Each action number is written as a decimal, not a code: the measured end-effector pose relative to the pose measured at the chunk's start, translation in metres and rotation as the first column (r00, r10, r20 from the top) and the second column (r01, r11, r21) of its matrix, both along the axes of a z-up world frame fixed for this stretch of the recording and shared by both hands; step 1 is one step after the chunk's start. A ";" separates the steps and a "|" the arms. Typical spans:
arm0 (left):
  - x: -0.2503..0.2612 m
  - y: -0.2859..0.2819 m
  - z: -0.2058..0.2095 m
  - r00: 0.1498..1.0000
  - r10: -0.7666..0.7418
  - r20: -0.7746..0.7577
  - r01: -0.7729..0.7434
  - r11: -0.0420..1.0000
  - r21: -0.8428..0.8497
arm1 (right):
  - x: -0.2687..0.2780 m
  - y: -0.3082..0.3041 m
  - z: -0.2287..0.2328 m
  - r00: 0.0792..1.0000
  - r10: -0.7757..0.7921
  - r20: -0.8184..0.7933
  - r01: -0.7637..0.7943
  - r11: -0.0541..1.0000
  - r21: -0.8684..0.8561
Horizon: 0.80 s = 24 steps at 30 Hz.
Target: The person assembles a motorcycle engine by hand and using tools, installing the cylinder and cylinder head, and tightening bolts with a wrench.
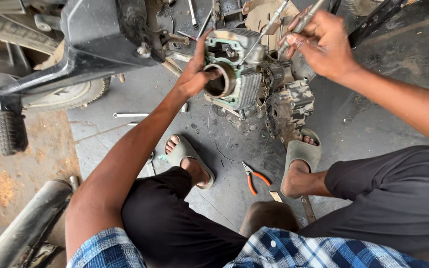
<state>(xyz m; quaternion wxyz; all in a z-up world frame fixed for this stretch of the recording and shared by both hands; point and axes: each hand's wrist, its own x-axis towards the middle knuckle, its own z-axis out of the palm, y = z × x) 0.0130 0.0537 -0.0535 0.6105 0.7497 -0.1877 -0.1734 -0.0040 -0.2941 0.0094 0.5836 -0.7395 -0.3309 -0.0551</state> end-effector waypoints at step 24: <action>-0.019 0.007 -0.001 0.966 0.162 -0.201 -0.200 0.962 -0.188 | -0.061 0.056 -0.013 0.716 0.036 -0.697 -0.263 0.939 -0.222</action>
